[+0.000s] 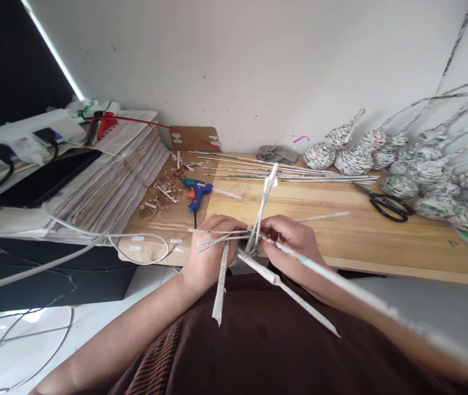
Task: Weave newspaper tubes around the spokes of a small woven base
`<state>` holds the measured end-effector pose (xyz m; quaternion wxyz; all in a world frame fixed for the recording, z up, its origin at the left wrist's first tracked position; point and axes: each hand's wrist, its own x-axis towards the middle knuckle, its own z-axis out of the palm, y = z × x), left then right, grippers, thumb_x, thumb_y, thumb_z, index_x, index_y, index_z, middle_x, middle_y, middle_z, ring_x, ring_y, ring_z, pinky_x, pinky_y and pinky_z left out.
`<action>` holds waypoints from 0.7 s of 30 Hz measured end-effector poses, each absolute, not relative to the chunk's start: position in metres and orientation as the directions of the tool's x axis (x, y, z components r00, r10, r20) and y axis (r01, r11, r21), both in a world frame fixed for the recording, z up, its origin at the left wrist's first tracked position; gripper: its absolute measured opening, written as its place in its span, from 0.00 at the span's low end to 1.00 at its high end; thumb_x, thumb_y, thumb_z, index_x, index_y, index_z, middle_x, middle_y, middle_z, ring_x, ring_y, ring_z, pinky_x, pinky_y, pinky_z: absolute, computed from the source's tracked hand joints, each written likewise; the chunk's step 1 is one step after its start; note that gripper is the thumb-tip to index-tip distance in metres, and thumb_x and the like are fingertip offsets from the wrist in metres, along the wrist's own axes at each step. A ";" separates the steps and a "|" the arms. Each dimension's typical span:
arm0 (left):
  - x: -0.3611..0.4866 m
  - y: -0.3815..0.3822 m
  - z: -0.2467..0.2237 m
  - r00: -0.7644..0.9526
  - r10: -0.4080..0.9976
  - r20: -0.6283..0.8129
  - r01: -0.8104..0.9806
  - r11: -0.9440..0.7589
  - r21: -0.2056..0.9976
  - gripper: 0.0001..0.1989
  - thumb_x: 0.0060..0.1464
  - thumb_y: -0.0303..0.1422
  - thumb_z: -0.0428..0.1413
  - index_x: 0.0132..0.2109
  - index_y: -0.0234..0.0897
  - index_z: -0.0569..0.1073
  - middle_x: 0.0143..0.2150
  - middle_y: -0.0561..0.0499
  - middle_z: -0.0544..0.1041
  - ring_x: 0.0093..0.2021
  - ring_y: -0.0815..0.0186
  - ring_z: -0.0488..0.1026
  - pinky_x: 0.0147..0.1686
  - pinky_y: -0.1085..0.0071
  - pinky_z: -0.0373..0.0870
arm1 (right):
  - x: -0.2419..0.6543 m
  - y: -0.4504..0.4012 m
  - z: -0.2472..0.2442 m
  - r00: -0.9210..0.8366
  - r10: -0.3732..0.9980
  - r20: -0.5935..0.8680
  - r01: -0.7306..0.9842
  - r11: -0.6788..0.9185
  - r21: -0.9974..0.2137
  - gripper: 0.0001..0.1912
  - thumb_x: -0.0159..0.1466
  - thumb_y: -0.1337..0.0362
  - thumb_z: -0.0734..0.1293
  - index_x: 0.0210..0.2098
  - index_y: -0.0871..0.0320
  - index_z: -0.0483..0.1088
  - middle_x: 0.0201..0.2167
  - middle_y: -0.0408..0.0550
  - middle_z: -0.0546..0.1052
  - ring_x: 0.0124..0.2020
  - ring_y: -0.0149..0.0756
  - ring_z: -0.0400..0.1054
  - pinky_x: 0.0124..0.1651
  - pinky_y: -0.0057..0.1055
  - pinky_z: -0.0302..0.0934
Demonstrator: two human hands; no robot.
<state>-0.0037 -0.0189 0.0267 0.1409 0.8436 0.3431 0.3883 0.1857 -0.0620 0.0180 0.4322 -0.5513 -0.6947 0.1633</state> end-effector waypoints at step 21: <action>0.000 -0.014 0.017 0.398 0.731 0.554 0.455 -0.682 0.573 0.02 0.57 0.28 0.60 0.36 0.38 0.79 0.34 0.51 0.82 0.36 0.65 0.79 0.42 0.68 0.76 | 0.177 -0.048 0.019 0.006 0.920 0.391 0.546 0.325 -0.772 0.04 0.56 0.70 0.70 0.29 0.55 0.74 0.23 0.41 0.76 0.24 0.31 0.69 0.31 0.27 0.63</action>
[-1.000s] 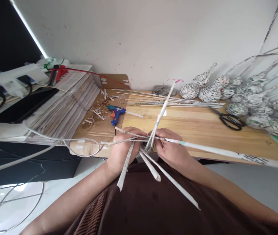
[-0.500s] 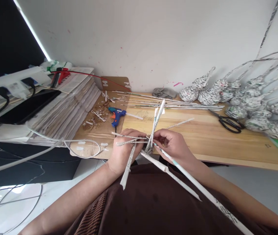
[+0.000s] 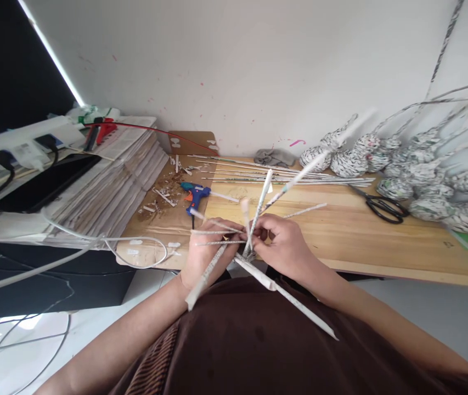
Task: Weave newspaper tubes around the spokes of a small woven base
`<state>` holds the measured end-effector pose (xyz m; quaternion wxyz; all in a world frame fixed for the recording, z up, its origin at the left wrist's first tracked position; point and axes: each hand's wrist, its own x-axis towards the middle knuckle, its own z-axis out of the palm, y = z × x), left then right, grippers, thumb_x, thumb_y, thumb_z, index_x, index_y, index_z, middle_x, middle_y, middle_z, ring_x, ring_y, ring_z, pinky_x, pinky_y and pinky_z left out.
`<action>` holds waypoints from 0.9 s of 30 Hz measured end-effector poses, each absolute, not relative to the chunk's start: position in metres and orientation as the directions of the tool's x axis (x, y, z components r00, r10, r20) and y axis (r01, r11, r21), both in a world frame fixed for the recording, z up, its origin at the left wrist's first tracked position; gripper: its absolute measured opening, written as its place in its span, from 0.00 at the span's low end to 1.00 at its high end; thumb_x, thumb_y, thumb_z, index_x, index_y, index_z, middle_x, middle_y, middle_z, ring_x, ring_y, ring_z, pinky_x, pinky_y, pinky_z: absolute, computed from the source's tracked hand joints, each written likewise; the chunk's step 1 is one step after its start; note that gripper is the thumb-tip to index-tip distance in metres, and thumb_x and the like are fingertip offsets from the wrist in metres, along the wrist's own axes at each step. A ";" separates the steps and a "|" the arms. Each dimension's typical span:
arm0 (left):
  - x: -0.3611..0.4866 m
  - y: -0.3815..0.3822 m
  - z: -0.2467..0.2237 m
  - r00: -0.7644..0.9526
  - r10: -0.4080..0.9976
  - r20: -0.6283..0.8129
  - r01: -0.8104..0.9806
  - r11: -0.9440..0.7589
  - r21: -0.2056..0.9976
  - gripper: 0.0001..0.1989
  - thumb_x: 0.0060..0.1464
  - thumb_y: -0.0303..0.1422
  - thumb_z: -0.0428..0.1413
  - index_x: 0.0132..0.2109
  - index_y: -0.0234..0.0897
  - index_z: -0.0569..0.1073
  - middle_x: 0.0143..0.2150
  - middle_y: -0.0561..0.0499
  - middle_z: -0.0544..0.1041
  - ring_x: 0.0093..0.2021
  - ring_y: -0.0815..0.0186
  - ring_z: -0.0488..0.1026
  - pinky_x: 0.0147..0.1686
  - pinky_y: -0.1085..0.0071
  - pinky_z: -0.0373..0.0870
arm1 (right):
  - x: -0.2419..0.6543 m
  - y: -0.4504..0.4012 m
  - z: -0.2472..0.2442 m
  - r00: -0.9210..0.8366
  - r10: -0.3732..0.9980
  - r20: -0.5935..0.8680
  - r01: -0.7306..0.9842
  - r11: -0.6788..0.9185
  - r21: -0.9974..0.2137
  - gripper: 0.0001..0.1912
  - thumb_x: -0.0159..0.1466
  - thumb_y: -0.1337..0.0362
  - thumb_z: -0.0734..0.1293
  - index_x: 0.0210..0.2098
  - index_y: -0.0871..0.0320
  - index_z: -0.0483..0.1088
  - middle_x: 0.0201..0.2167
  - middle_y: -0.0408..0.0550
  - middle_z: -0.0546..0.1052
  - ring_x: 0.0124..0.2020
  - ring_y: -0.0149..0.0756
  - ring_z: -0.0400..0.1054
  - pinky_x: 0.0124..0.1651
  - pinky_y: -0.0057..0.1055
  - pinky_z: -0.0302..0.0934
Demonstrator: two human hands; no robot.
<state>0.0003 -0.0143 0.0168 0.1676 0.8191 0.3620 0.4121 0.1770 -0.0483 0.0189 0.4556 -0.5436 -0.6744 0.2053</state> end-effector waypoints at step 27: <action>-0.006 -0.016 0.010 0.459 0.654 0.601 0.412 -0.756 0.508 0.03 0.61 0.28 0.58 0.41 0.38 0.77 0.37 0.50 0.80 0.39 0.66 0.76 0.42 0.71 0.73 | 0.173 -0.057 0.004 0.134 0.990 0.048 -0.105 0.063 -0.993 0.14 0.59 0.58 0.74 0.41 0.57 0.73 0.33 0.45 0.77 0.31 0.31 0.72 0.32 0.27 0.68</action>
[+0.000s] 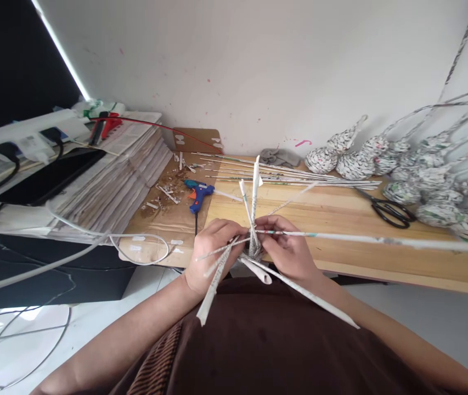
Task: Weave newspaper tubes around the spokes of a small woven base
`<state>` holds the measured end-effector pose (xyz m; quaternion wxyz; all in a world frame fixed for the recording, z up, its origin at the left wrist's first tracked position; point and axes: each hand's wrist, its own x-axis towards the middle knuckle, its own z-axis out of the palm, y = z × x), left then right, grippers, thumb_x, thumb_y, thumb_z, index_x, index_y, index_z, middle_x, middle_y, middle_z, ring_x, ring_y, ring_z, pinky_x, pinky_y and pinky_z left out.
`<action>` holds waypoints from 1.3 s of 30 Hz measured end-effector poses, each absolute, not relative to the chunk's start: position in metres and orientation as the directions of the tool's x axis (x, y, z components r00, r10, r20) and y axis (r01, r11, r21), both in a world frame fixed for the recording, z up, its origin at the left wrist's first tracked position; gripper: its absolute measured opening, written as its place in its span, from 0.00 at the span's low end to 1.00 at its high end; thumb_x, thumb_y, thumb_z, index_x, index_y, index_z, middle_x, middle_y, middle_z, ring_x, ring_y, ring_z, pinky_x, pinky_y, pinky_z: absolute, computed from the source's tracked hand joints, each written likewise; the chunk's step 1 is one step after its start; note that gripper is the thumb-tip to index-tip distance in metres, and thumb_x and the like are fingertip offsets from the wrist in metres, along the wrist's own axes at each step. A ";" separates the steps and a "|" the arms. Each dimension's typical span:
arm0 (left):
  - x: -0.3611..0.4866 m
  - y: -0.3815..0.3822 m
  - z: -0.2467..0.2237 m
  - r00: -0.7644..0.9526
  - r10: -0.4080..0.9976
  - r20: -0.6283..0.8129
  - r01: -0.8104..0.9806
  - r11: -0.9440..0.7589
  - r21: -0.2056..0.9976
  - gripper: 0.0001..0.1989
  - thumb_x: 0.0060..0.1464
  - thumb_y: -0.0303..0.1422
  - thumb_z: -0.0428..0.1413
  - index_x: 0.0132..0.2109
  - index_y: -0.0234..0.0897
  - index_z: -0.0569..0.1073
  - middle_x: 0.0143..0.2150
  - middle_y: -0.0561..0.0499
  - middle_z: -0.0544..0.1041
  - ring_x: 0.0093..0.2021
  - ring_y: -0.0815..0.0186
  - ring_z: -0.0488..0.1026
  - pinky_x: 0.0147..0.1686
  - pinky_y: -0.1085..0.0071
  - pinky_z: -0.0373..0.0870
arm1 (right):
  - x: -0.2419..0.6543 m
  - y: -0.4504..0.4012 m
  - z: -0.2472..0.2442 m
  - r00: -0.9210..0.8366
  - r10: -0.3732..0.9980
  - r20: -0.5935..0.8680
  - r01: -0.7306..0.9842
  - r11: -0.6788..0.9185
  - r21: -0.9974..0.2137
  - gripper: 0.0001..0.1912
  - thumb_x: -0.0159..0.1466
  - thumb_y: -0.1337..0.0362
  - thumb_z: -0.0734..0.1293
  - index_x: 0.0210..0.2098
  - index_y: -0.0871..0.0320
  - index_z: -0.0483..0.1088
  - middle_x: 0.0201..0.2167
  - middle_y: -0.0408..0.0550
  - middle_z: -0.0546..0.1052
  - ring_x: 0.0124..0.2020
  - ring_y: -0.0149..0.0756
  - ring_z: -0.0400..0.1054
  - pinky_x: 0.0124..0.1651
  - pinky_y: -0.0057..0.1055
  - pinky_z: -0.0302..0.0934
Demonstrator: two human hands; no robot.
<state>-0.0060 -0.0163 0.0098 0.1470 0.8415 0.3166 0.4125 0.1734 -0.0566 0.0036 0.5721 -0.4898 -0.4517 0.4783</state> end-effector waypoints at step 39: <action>0.005 -0.020 0.008 0.329 0.912 0.246 0.318 -0.352 0.880 0.07 0.56 0.28 0.58 0.38 0.38 0.81 0.37 0.50 0.84 0.40 0.63 0.80 0.44 0.69 0.75 | 0.179 -0.071 -0.011 0.104 0.893 0.438 0.195 0.414 -0.889 0.12 0.63 0.74 0.65 0.40 0.54 0.76 0.43 0.49 0.81 0.45 0.39 0.77 0.50 0.36 0.71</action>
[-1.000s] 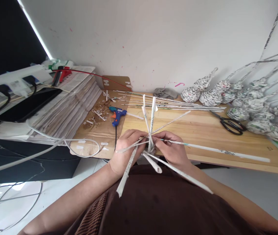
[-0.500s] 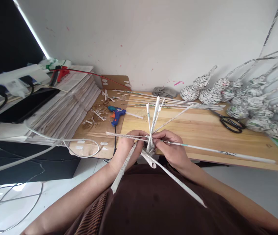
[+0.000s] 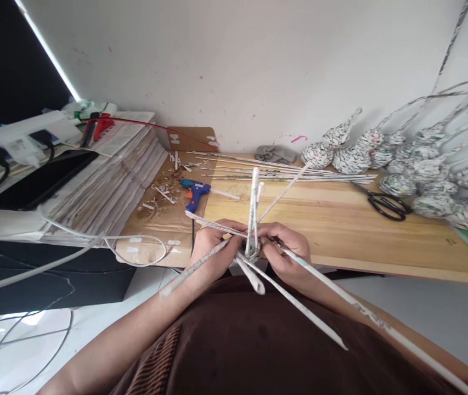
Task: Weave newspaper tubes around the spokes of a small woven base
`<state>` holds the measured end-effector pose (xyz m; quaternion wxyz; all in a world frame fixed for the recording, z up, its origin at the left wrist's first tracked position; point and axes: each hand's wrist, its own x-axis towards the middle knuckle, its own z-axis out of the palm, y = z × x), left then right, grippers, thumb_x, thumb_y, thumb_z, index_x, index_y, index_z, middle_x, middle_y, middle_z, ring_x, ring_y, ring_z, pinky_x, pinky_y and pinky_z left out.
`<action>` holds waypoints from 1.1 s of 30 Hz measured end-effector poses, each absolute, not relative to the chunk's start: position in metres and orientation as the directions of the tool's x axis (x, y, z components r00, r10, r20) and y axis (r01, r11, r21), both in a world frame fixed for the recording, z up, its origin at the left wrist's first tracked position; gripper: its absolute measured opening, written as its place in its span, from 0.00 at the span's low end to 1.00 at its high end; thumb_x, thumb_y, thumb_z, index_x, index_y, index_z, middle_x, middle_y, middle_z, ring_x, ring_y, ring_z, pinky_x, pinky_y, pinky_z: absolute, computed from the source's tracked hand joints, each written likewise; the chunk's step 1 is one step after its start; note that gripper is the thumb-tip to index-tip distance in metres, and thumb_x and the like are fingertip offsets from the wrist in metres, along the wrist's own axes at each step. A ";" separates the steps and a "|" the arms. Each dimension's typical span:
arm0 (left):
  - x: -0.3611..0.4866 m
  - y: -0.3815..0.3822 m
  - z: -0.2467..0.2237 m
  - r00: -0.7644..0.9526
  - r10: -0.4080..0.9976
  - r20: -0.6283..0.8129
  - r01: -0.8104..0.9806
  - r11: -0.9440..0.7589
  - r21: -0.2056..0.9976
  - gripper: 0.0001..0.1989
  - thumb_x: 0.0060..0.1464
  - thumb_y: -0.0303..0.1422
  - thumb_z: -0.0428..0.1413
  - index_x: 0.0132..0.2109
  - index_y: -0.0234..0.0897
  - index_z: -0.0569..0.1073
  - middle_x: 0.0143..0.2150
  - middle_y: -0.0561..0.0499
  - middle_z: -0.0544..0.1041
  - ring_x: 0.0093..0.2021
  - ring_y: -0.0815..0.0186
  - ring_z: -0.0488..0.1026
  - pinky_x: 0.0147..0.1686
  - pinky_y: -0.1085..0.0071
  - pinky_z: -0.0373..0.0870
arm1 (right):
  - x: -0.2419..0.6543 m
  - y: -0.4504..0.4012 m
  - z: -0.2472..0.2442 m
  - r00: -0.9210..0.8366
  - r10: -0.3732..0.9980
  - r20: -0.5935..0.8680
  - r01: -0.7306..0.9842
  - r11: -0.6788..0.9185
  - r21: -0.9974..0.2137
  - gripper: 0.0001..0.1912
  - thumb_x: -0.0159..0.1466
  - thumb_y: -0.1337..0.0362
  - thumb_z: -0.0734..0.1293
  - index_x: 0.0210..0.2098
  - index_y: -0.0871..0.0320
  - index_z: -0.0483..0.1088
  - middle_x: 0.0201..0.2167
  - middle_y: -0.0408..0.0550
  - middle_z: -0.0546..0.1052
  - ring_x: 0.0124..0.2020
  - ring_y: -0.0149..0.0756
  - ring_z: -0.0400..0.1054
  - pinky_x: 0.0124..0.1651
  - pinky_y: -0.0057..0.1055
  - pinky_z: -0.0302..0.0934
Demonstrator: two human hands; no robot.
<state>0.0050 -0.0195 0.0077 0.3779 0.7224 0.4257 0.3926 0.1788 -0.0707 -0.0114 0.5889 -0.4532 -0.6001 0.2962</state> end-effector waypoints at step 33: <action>0.003 0.005 0.023 0.504 0.673 0.541 0.646 -0.710 0.281 0.11 0.65 0.32 0.51 0.40 0.36 0.78 0.34 0.48 0.72 0.33 0.65 0.72 0.33 0.71 0.69 | 0.195 -0.002 0.058 -0.327 0.888 0.324 0.694 0.459 -0.556 0.09 0.59 0.74 0.67 0.33 0.56 0.78 0.30 0.45 0.81 0.32 0.36 0.74 0.37 0.30 0.61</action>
